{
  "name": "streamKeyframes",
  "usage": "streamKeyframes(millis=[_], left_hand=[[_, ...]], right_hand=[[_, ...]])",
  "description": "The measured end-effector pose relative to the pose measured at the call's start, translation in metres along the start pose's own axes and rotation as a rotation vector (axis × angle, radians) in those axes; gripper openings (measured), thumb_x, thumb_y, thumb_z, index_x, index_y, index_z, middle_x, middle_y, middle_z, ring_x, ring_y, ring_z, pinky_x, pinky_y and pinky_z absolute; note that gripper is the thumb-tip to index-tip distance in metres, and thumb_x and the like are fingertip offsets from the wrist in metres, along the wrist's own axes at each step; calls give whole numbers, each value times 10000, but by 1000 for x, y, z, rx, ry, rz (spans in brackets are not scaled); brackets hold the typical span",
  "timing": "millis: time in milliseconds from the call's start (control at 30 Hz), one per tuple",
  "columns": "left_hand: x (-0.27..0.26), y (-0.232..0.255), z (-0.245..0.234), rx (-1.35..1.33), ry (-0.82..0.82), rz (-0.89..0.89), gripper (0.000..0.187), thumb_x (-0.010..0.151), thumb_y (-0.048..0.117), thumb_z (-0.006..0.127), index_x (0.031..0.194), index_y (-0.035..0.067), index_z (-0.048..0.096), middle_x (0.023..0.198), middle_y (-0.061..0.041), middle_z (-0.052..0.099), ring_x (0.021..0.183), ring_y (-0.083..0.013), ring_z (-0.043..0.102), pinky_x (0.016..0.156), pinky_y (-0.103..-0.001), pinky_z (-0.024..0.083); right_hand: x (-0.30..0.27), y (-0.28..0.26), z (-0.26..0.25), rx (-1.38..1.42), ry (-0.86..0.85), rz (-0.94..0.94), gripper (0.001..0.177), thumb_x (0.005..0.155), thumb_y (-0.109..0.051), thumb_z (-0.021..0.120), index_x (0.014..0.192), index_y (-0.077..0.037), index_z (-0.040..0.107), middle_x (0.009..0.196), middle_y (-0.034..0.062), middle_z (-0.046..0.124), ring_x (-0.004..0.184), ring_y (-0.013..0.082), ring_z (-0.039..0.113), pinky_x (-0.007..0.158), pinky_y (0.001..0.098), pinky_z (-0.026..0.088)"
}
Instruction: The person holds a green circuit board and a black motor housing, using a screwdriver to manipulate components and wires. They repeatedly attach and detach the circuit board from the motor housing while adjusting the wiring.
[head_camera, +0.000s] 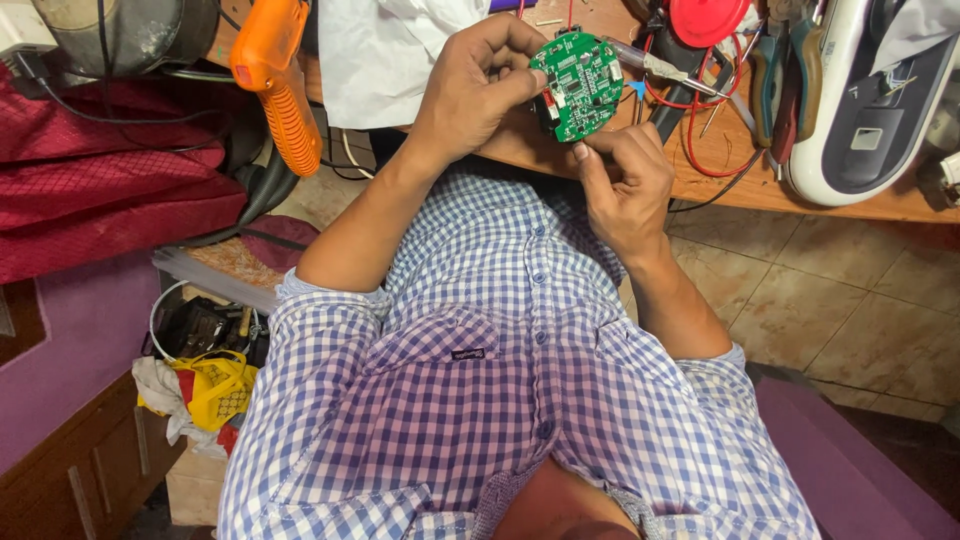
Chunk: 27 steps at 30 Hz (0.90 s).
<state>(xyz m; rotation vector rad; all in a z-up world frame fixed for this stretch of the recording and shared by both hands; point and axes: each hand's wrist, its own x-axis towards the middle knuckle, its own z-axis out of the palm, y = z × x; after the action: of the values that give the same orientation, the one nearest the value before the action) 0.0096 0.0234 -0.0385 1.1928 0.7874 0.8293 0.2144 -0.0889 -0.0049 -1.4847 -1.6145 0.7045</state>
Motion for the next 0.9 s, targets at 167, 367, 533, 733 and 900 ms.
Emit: streamKeyframes(millis=[167,367,533,733,900], left_hand=[[2,-1,4,29,-1,2,189,954,54,714,1128,-10,674,873,40,641,734,5,504,648,-183,398],[3,-3,6,36,5,3,196,966,59,720,1143,-13,679,834,52,613,705,11,466,624,-180,374],[3,0,5,43,17,31,199,969,54,717,1153,-14,684,833,58,619,707,12,479,632,-178,389],[4,1,7,81,14,41,201,948,52,700,1139,-9,698,795,69,585,670,20,445,598,-177,365],[6,1,10,100,15,45,205,935,54,697,1132,-4,701,780,75,618,654,21,466,578,-183,386]], right_hand=[[-2,5,-2,-68,-5,-43,63,967,42,763,979,6,713,863,92,653,808,232,567,722,358,453],[-1,3,-5,-77,6,-32,70,966,22,779,975,13,710,842,90,637,775,213,558,679,344,447],[-12,26,-12,34,50,57,134,1004,-43,781,1017,30,669,934,90,633,792,126,599,688,269,499],[16,22,-20,161,91,73,230,1075,-52,740,1245,39,615,1147,67,557,929,108,544,835,233,467],[30,27,-25,195,-90,100,199,1085,-67,709,1229,54,645,1141,56,594,1009,113,566,926,245,472]])
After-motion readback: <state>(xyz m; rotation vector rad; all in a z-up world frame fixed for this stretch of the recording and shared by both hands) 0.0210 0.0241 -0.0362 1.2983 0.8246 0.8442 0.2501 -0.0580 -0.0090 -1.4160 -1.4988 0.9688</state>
